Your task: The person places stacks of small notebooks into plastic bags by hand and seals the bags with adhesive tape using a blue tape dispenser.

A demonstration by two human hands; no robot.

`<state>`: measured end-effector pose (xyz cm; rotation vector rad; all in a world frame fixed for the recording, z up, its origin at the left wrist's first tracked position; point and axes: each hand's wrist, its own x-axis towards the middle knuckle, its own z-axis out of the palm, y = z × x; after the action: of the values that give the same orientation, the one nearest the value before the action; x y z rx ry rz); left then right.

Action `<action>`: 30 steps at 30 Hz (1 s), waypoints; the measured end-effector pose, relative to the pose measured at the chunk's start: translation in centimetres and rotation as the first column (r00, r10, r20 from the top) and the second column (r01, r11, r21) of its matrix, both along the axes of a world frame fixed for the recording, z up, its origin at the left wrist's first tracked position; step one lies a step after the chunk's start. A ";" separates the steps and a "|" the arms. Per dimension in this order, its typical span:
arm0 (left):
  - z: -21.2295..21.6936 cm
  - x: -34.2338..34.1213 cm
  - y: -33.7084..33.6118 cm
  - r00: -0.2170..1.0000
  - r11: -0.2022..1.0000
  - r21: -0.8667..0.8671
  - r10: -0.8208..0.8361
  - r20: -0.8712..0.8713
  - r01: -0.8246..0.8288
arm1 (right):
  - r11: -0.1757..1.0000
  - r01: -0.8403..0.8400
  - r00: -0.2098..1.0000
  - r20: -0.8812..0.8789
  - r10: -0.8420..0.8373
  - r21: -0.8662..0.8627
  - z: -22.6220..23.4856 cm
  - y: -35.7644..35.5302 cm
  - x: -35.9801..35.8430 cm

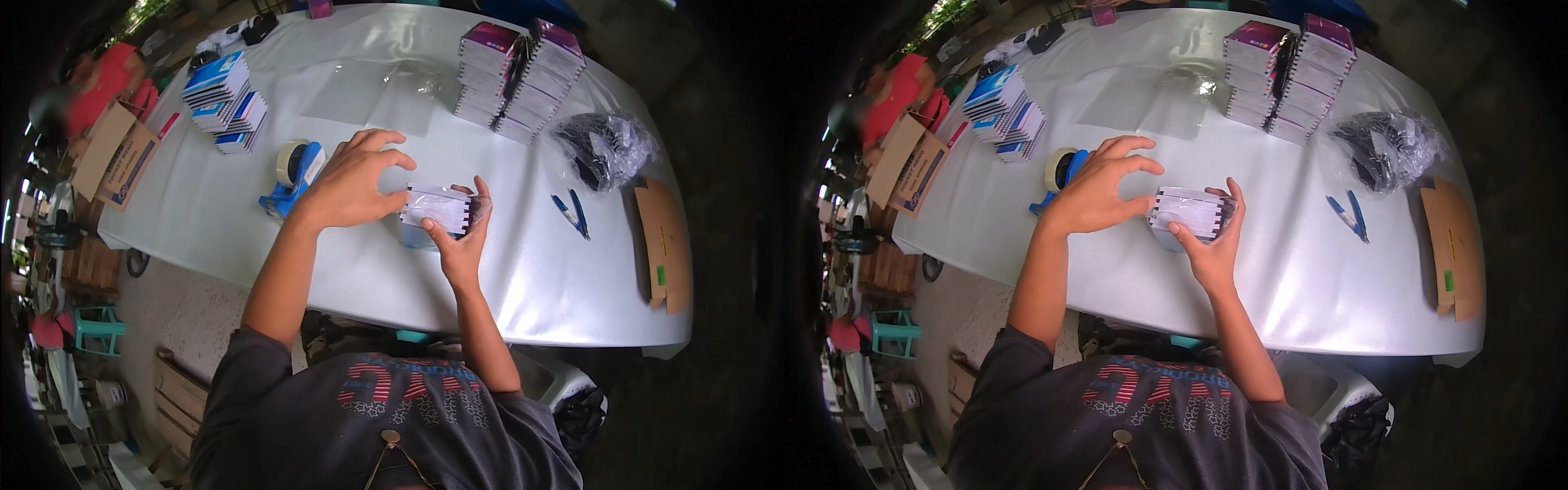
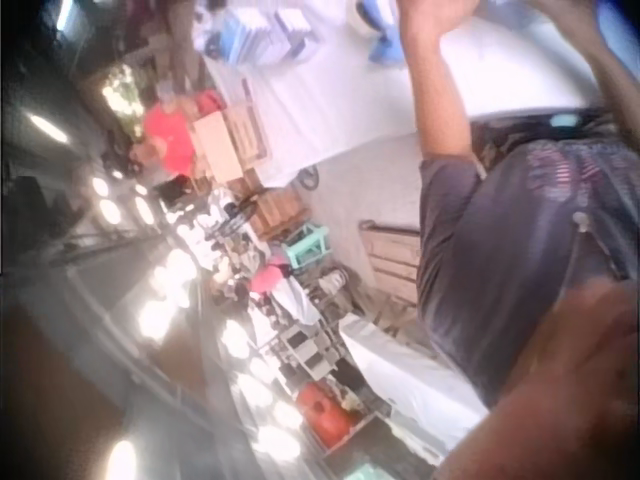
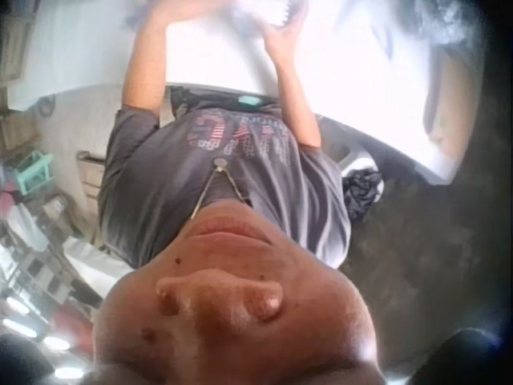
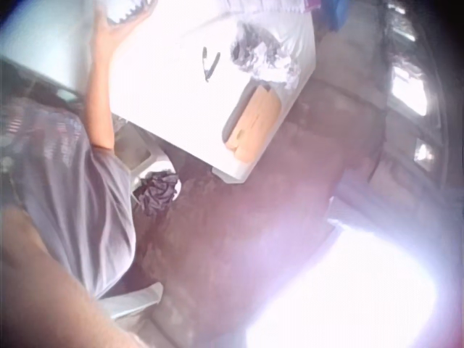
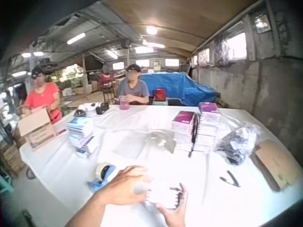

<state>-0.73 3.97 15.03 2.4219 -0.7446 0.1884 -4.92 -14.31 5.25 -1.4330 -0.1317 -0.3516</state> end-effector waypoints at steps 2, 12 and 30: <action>1.1 0.1 -0.4 0.997 0.982 0.186 -0.032 -0.066 0.043 | 1.000 0.002 1.000 -0.003 -0.002 0.012 0.1 -0.3 0.0; 2.3 0.5 -0.1 0.999 0.924 0.380 -0.032 -0.042 0.046 | 1.000 -0.028 0.999 0.025 0.027 0.012 -0.2 -0.4 0.1; -3.3 1.8 0.0 0.970 0.818 -0.522 0.199 -0.141 -0.243 | 0.997 -0.006 1.000 -0.010 0.007 0.071 -0.1 -0.8 0.3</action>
<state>1.02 3.95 11.70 1.9507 -0.3077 0.3416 -4.60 -15.12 5.12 -1.3639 -0.1140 -0.3403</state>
